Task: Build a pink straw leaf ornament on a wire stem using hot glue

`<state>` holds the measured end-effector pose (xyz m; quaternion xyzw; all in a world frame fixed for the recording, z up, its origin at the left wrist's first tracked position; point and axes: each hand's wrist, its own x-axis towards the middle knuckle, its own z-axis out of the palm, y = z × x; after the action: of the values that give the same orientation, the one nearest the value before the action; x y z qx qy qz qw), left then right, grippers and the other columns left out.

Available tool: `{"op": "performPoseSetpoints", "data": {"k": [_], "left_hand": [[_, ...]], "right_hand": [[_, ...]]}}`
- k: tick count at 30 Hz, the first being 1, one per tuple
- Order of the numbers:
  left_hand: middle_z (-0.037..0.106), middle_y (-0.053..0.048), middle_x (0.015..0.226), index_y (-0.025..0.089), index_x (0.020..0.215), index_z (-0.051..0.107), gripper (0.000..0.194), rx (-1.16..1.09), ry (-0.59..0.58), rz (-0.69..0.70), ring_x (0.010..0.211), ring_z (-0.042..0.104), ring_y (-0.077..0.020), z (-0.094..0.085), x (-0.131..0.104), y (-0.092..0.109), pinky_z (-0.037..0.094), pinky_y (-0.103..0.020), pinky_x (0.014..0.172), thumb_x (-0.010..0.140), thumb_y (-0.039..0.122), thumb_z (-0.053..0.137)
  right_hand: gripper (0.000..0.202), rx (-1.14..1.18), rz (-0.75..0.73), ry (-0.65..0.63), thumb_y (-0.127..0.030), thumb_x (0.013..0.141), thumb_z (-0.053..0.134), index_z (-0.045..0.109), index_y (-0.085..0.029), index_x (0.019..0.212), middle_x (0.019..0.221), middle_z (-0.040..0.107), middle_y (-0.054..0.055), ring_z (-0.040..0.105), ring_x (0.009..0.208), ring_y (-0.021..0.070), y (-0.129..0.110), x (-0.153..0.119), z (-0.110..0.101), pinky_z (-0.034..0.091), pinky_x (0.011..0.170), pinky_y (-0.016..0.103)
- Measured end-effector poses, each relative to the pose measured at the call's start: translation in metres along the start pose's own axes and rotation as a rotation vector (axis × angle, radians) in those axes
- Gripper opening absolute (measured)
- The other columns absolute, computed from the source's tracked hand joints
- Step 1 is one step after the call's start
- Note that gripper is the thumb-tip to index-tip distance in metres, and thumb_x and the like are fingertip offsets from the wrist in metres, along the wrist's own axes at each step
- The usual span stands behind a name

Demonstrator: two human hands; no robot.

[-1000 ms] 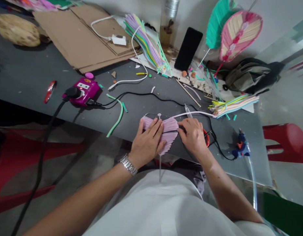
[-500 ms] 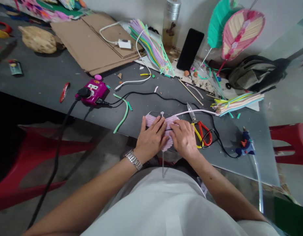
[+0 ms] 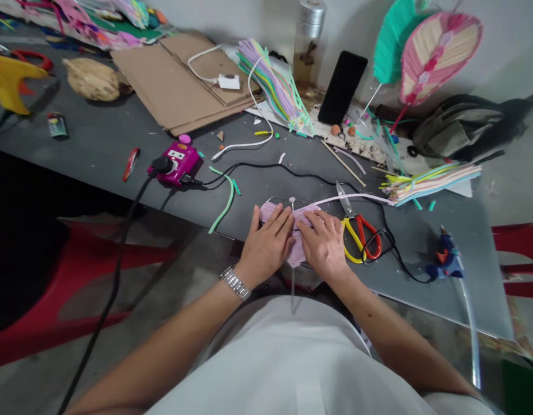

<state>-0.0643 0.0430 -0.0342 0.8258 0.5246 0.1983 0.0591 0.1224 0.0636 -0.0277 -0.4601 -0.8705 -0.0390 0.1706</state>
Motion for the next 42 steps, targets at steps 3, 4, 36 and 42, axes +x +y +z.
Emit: {"op": "performPoseSetpoints", "data": {"k": [3, 4, 36, 42], "left_hand": [[0.052, -0.017, 0.157, 0.010, 0.146, 0.053, 0.045, 0.022, 0.005, 0.008, 0.149, 0.044, -0.0339, 0.001, 0.000, 0.000, 0.016, -0.071, 0.125, 0.108, 0.029, 0.038], [0.052, -0.017, 0.156, 0.010, 0.146, 0.053, 0.045, 0.029, 0.008, 0.012, 0.149, 0.044, -0.0338, 0.001, 0.000, -0.001, 0.016, -0.071, 0.125, 0.108, 0.029, 0.038], [0.034, -0.027, 0.166, 0.003, 0.157, 0.035, 0.083, 0.065, -0.092, -0.194, 0.158, 0.022, -0.0402, -0.023, -0.011, -0.040, 0.018, -0.068, 0.125, 0.100, 0.063, 0.043], [0.038, -0.024, 0.164, 0.007, 0.155, 0.041, 0.073, 0.102, -0.098, -0.180, 0.158, 0.025, -0.0399, -0.022, -0.009, -0.038, 0.018, -0.070, 0.125, 0.101, 0.056, 0.048]], "right_hand": [[0.031, -0.011, -0.032, -0.004, -0.023, 0.100, 0.055, 0.072, -0.021, 0.125, 0.137, 0.068, 0.011, 0.053, 0.126, 0.0319, 0.001, 0.001, -0.001, 0.035, 0.104, 0.049], [0.030, -0.010, -0.036, -0.006, -0.023, 0.100, 0.055, 0.072, -0.021, 0.125, 0.137, 0.068, 0.011, 0.053, 0.126, 0.0321, 0.000, 0.001, -0.001, 0.035, 0.104, 0.049], [0.041, 0.040, -0.043, 0.001, -0.019, 0.102, 0.048, 0.062, -0.015, 0.140, 0.150, 0.061, 0.010, 0.041, 0.149, 0.0349, -0.004, 0.000, 0.009, 0.008, 0.126, 0.067], [0.043, 0.046, -0.043, -0.020, -0.021, 0.102, 0.049, 0.060, -0.016, 0.142, 0.151, 0.060, 0.011, 0.041, 0.149, 0.0357, -0.003, -0.001, 0.010, 0.009, 0.125, 0.069]]}}
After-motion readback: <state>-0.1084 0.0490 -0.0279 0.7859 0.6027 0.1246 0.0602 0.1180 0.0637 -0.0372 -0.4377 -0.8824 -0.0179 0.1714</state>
